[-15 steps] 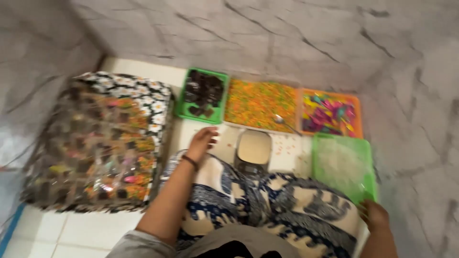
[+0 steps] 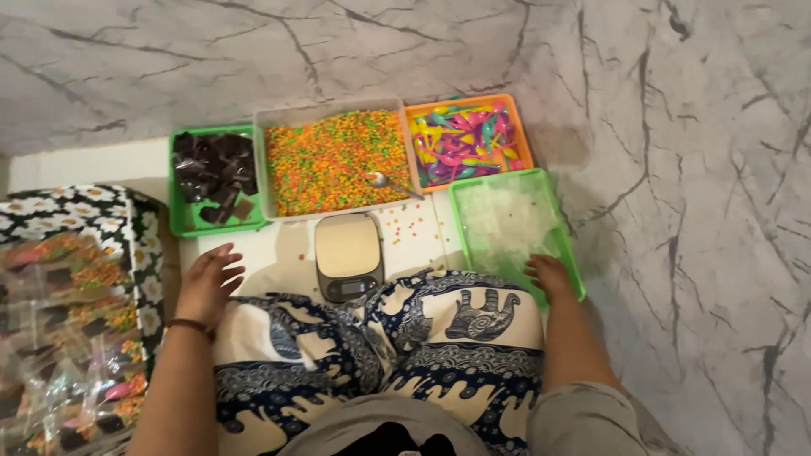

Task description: Manually portioning sprinkles into small plastic bags, weighing them on a scale, and sealing them.

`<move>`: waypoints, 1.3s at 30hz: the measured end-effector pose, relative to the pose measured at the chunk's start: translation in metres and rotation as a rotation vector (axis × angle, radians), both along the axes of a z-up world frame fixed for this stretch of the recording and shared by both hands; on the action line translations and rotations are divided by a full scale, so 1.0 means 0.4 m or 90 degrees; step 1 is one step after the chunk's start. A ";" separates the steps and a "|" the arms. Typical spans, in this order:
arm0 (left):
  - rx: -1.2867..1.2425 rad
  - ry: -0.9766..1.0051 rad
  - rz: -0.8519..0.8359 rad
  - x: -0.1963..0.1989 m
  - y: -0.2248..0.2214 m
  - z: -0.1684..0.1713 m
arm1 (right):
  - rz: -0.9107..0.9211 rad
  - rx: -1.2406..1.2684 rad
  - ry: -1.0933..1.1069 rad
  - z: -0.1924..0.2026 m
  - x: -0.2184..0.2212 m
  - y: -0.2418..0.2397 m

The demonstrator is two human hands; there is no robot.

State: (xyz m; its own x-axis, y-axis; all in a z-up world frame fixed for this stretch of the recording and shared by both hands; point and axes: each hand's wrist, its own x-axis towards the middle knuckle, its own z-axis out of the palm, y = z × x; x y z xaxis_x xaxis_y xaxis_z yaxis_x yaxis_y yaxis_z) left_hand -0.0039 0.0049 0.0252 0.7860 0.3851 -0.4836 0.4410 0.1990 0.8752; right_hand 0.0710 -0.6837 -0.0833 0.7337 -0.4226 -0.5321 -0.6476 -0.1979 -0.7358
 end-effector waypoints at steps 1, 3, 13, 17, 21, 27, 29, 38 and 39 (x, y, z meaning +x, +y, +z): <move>0.001 0.002 -0.006 0.003 -0.004 0.003 | -0.006 0.001 0.002 -0.007 0.012 0.006; 0.001 0.009 0.004 0.003 -0.007 0.012 | 0.036 0.032 -0.007 -0.025 0.042 0.026; 0.017 0.021 0.010 0.010 -0.022 0.039 | 0.241 0.091 0.060 0.146 0.105 0.193; 0.022 0.028 0.008 0.008 -0.027 0.048 | 0.191 0.074 -0.005 0.101 0.105 0.168; 0.044 0.030 0.003 0.007 -0.029 0.044 | 0.112 0.032 -0.092 0.113 0.093 0.140; 0.133 0.015 -0.048 0.003 -0.033 0.003 | 0.097 0.041 -0.234 0.256 0.063 0.186; 0.224 0.002 -0.113 -0.004 -0.050 -0.001 | 0.124 0.038 -0.255 0.298 0.050 0.220; 0.525 -0.380 -0.339 -0.094 -0.394 0.265 | 0.299 0.093 -0.307 0.521 -0.107 0.432; 0.562 -0.501 -0.397 -0.108 -0.434 0.288 | 0.320 0.132 -0.326 0.522 -0.126 0.450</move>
